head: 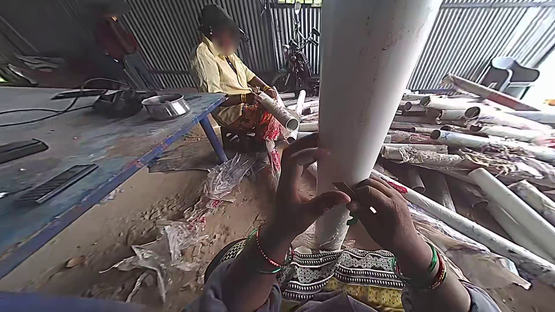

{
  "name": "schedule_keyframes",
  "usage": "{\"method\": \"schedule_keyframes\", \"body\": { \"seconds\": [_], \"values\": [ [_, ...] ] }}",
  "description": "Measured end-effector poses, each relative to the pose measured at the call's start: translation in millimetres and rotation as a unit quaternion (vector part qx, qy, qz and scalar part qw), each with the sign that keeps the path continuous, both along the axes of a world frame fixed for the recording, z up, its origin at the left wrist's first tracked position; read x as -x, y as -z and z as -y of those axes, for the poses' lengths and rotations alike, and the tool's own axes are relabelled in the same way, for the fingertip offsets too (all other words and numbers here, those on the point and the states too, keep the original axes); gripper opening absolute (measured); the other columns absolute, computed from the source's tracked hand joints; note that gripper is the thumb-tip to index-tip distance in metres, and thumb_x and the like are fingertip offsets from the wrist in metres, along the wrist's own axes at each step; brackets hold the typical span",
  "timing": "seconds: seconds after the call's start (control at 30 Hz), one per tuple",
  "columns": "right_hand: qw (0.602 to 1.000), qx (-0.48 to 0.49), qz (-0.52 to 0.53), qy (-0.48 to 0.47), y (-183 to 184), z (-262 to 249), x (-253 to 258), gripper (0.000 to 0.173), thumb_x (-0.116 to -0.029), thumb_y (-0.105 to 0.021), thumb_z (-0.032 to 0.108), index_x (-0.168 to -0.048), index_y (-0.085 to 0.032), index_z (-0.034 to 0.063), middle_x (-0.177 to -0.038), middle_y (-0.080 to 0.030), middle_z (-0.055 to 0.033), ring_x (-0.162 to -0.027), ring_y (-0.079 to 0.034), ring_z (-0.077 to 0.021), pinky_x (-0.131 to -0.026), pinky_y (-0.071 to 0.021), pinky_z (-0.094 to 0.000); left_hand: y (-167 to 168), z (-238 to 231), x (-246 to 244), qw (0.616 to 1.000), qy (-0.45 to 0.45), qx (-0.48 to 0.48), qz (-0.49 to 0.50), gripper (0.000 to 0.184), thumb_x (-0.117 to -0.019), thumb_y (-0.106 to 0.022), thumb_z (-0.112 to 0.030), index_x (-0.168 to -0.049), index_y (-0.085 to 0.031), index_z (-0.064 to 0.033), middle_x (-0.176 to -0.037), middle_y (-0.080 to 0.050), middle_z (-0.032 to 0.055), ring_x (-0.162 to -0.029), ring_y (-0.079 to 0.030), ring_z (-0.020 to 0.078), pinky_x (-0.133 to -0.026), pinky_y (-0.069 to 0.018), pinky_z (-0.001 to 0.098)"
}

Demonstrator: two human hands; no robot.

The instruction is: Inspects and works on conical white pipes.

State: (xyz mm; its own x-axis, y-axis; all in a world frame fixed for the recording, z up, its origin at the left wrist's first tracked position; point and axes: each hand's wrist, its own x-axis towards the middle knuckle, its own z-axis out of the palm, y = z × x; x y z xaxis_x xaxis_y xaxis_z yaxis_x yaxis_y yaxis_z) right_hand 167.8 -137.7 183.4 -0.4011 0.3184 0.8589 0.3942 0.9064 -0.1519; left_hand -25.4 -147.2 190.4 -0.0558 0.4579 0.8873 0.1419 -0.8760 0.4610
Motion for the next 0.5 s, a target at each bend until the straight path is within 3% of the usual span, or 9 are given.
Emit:
{"method": "schedule_keyframes", "body": {
  "seconds": [0.03, 0.1, 0.17, 0.2, 0.23, 0.3, 0.4, 0.5],
  "values": [
    [0.999, 0.029, -0.016, -0.025, 1.3, -1.4, -1.2, 0.04, -0.1056, -0.051, 0.04, -0.088, -0.065, 0.0071, -0.083, -0.066, -0.0047, -0.086, -0.062, -0.0061, -0.081, -0.0473, -0.017, -0.1, -5.4, 2.7, 0.998, 0.044, 0.012, 0.031, 0.064, -0.0822, -0.077, -0.054, -0.133, -0.05, -0.026, -0.141, -0.053, -0.0114, -0.13, -0.053, 0.0082, -0.105, -0.0504, 0.0295],
    [0.988, 0.107, -0.062, -0.095, 6.2, -5.6, -3.8, 0.041, -0.1053, -0.051, 0.044, -0.09, -0.066, 0.0088, -0.085, -0.063, 0.0024, -0.087, -0.06, 0.0036, -0.081, -0.0485, -0.0129, 9.3, -20.7, 7.6, 0.993, 0.107, 0.037, 0.038, 0.087, -0.0841, -0.071, -0.062, -0.147, -0.031, -0.0184, -0.147, -0.047, -0.0073, -0.133, -0.051, 0.0094, -0.106, -0.0489, 0.0302],
    [0.964, 0.178, -0.105, -0.165, 8.6, -9.0, -3.9, 0.033, -0.1041, -0.055, 0.043, -0.092, -0.066, 0.0144, -0.086, -0.063, 0.0104, -0.086, -0.06, 0.0063, -0.078, -0.0514, -0.0138, 31.9, -30.9, 7.7, 0.985, 0.135, 0.107, 0.015, 0.108, -0.0819, -0.071, -0.066, -0.157, -0.015, -0.0118, -0.147, -0.045, -0.0052, -0.128, -0.051, 0.0009, -0.103, -0.0488, 0.0218],
    [0.951, 0.208, -0.118, -0.193, 7.7, -10.2, -3.3, 0.029, -0.1037, -0.056, 0.042, -0.094, -0.067, 0.017, -0.087, -0.063, 0.0127, -0.086, -0.06, 0.0061, -0.077, -0.0518, -0.0142, 42.0, -32.1, 5.7, 0.977, 0.138, 0.162, 0.016, 0.116, -0.0762, -0.078, -0.063, -0.158, -0.012, -0.0124, -0.139, -0.051, -0.0065, -0.118, -0.056, -0.0051, -0.096, -0.0512, 0.0166],
    [0.939, 0.234, -0.124, -0.218, 6.4, -11.2, -3.1, 0.026, -0.1039, -0.055, 0.041, -0.096, -0.067, 0.0199, -0.087, -0.063, 0.0147, -0.085, -0.06, 0.0063, -0.076, -0.052, -0.014, 48.4, -31.2, 2.1, 0.968, 0.116, 0.221, 0.026, 0.123, -0.0669, -0.086, -0.055, -0.158, -0.014, -0.012, -0.127, -0.056, -0.0066, -0.103, -0.059, -0.0096, -0.086, -0.0518, 0.0122],
    [0.915, 0.278, -0.137, -0.258, 4.6, -13.8, -3.9, 0.023, -0.104, -0.054, 0.042, -0.101, -0.068, 0.0251, -0.089, -0.067, 0.0161, -0.085, -0.063, 0.0049, -0.078, -0.0539, -0.0155, 55.7, -32.9, 1.2, 0.957, 0.093, 0.273, 0.042, 0.122, -0.0609, -0.087, -0.041, -0.157, -0.018, -0.0115, -0.118, -0.059, -0.0059, -0.093, -0.059, -0.0112, -0.078, -0.0501, 0.01],
    [0.899, 0.316, -0.162, -0.256, 15.2, -17.6, -6.5, 0.021, -0.1044, -0.053, 0.042, -0.106, -0.069, 0.0276, -0.092, -0.072, 0.0134, -0.085, -0.069, -0.0001, -0.079, -0.0586, -0.0196, 61.4, -42.3, 10.2, 0.958, 0.136, 0.246, 0.063, 0.113, -0.0691, -0.085, -0.054, -0.154, -0.025, -0.0108, -0.117, -0.06, -0.0121, -0.095, -0.06, -0.012, -0.081, -0.0509, 0.0089],
    [0.918, 0.328, -0.152, -0.161, 43.4, -23.7, -10.1, 0.018, -0.1037, -0.056, 0.038, -0.105, -0.068, 0.025, -0.09, -0.072, 0.0148, -0.08, -0.069, 0.0014, -0.076, -0.0607, -0.0196, 65.7, -60.8, 16.7, 0.962, 0.18, 0.185, 0.085, 0.096, -0.077, -0.081, -0.053, -0.148, -0.031, -0.0106, -0.115, -0.061, -0.0165, -0.099, -0.061, -0.011, -0.087, -0.0524, 0.0112]
  ]
}}
